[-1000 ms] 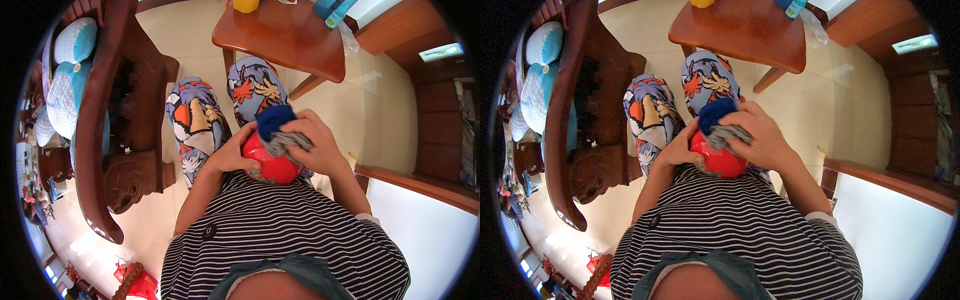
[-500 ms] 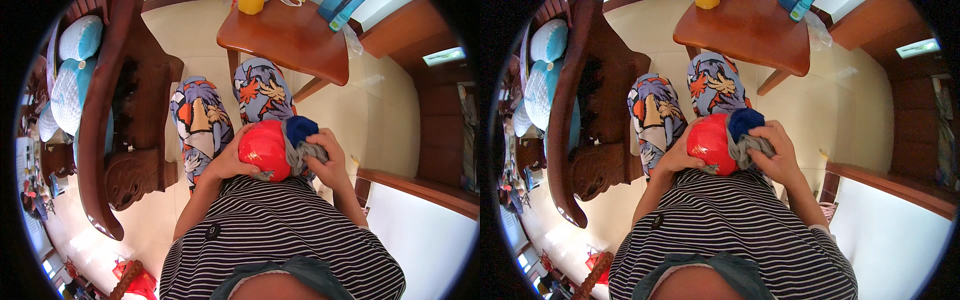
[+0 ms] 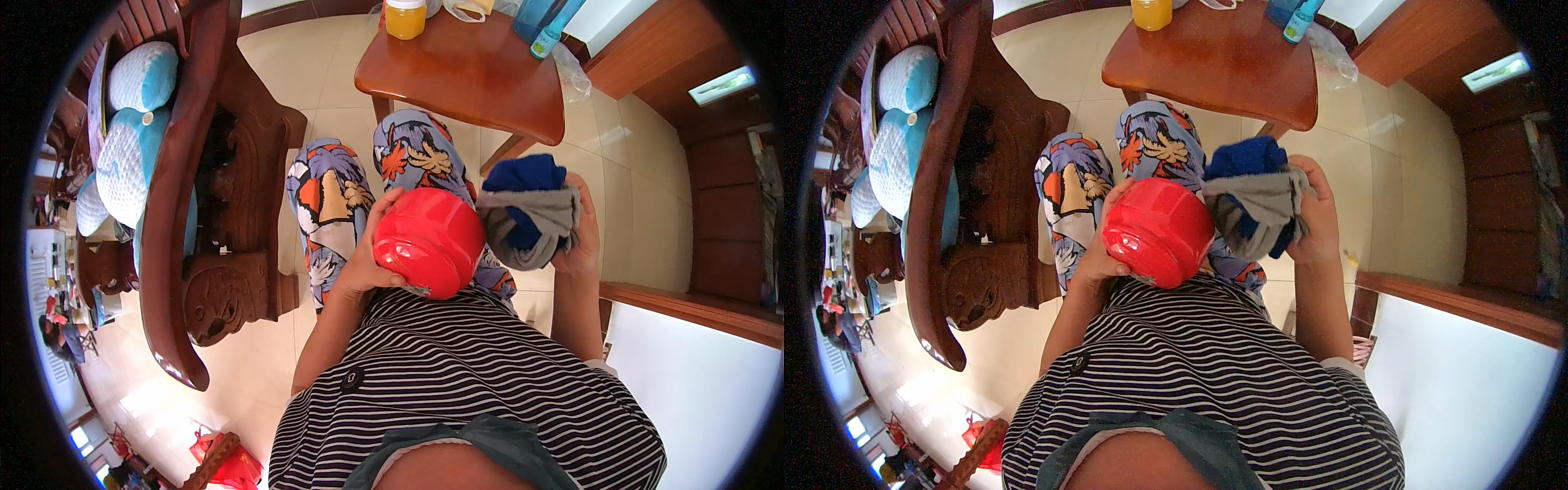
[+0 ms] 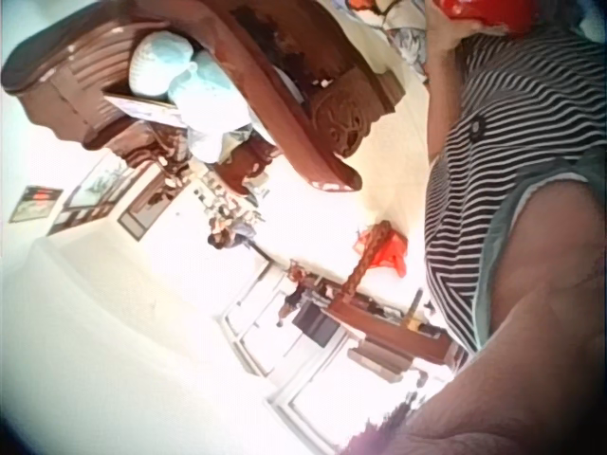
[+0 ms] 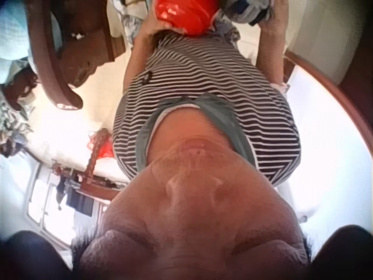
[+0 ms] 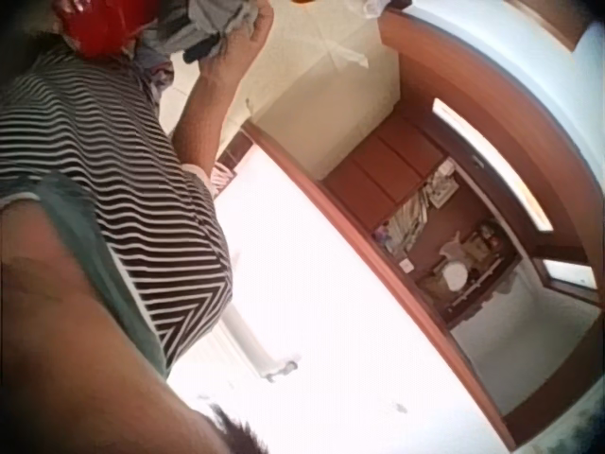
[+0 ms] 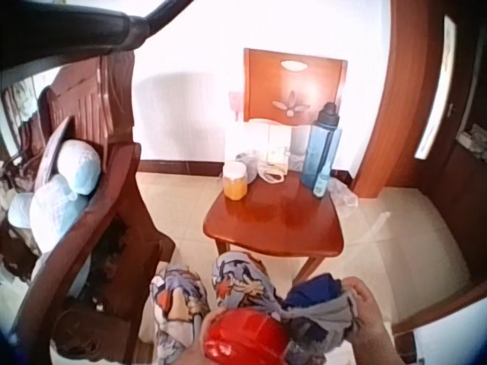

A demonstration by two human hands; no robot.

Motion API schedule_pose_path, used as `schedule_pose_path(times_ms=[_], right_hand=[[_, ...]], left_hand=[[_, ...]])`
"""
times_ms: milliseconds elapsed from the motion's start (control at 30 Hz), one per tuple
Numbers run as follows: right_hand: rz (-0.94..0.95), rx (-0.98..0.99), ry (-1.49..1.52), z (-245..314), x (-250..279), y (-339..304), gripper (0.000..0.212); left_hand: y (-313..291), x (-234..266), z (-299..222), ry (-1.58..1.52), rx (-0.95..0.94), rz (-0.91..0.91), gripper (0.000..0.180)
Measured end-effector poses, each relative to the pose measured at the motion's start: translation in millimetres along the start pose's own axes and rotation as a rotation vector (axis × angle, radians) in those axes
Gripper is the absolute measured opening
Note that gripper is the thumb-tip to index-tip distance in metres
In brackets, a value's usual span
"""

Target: The person picks up a blue water bottle and wipes its exterior with a cloth. Then, the person picks up a red bowl and wipes its surface and inside with the same cloth.

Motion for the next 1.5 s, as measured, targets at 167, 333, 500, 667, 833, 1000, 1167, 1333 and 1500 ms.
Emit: schedule_pose_path(times_ms=[167, 333, 500, 667, 833, 1000, 1167, 1333, 1500], right_hand=[[0.07, -0.03, -0.449, -12.3, -4.3, -21.3, 0.039], [0.202, -0.036, -0.693, -15.0, -32.8, -21.2, 0.039], [0.342, 0.047, -0.935, -5.0, -67.9, -11.8, 0.04], [0.508, 0.35, -1.35, 1.7, -130.6, -7.6, 0.043], [0.34, 0.254, -1.182, 2.5, -90.2, 9.8, 0.044], [0.268, 0.195, -1.039, -4.6, -54.6, -6.6, 0.039], [0.19, 0.238, -1.016, -21.1, -32.4, -31.4, 0.044], [0.458, 0.382, -1.268, -1.2, -101.3, -19.4, 0.044], [0.661, 0.504, -1.523, -17.5, -156.7, -15.4, 0.054]], left_hand=[[4.3, -2.2, -24.6, 0.408, -0.041, 0.005, 0.134], [1.5, -36.7, -51.8, 0.795, -0.012, 0.127, 0.144], [1.6, -55.2, -64.9, 1.019, -0.035, 0.141, 0.146], [8.0, -70.4, -60.2, 0.945, -0.099, 0.125, 0.139], [9.1, -46.3, -38.4, 0.717, -0.076, -0.091, 0.141], [-10.9, -19.4, -14.0, 0.682, 0.001, 0.002, 0.139], [-23.8, -8.8, 0.3, 0.616, 0.045, -0.008, 0.126], [-7.4, -28.5, -16.9, 0.669, -0.004, 0.054, 0.121], [1.5, -62.8, -19.5, 0.704, 0.034, 0.168, 0.085]])
Point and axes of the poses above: each hand's wrist, its own y-axis towards the middle knuckle, its own x-axis out of the back of the hand, z = x × y, the point moved 7 cm from there along y, towards the middle knuckle, and after that the axes turned 3 degrees about x, right-handed, at the moved point
